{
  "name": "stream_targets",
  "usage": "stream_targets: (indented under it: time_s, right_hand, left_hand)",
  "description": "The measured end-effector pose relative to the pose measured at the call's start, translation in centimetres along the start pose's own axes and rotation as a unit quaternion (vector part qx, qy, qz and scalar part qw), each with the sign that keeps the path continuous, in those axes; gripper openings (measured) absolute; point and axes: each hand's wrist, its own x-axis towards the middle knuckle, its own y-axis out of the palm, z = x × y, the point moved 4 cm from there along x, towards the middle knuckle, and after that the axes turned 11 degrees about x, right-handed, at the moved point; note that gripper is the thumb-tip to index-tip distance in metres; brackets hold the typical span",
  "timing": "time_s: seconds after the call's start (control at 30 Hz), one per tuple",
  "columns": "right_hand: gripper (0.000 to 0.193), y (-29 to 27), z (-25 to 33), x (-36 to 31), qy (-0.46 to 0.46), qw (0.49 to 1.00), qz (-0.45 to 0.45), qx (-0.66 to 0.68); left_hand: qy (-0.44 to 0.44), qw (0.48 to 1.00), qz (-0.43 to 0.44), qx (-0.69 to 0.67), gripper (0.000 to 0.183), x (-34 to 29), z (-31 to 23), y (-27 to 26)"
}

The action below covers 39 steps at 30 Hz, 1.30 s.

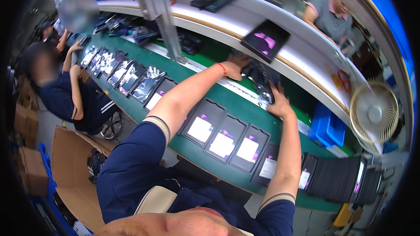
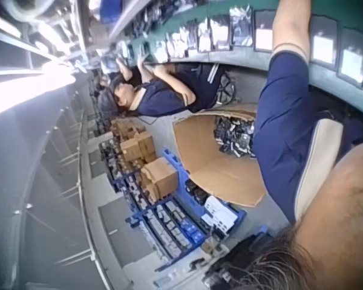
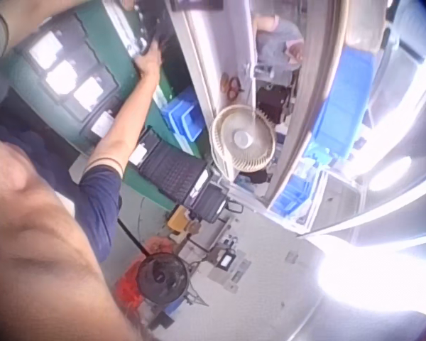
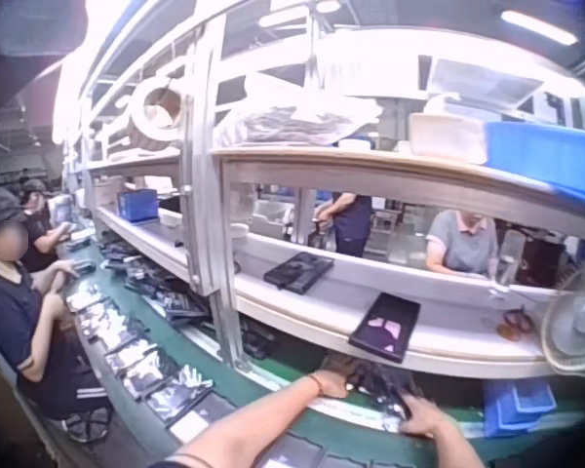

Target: The recorder is seen placing electronic components into individual anti-static bags and then into product boxes on an assembly line.

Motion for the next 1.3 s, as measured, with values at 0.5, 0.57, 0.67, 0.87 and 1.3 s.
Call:
stream_targets:
  time_s: [0.5,0.57,0.67,0.87,1.3]
  right_hand:
    - [0.052,-0.5,5.2,-6.3,-0.189,0.946,-0.227,-0.131]
    - [0.049,1.2,9.8,-8.1,-0.250,0.937,-0.225,-0.092]
    - [0.042,6.7,18.2,-10.1,-0.351,0.908,-0.210,-0.086]
    - [0.041,18.5,25.1,-7.7,-0.258,0.927,-0.173,-0.210]
    - [0.094,19.9,25.3,-8.3,-0.182,0.983,0.026,0.008]
  left_hand:
    - [0.076,0.934,-0.344,-0.064,0.051,-16.8,3.2,-4.2]
    - [0.044,0.914,-0.403,0.020,0.047,-23.7,4.8,-4.4]
    - [-0.013,0.940,-0.324,0.104,0.043,-31.5,6.9,-1.9]
    - [-0.002,0.983,-0.183,-0.010,0.058,-32.8,7.1,3.4]
    - [-0.020,0.988,-0.096,-0.118,0.041,-30.5,7.6,1.0]
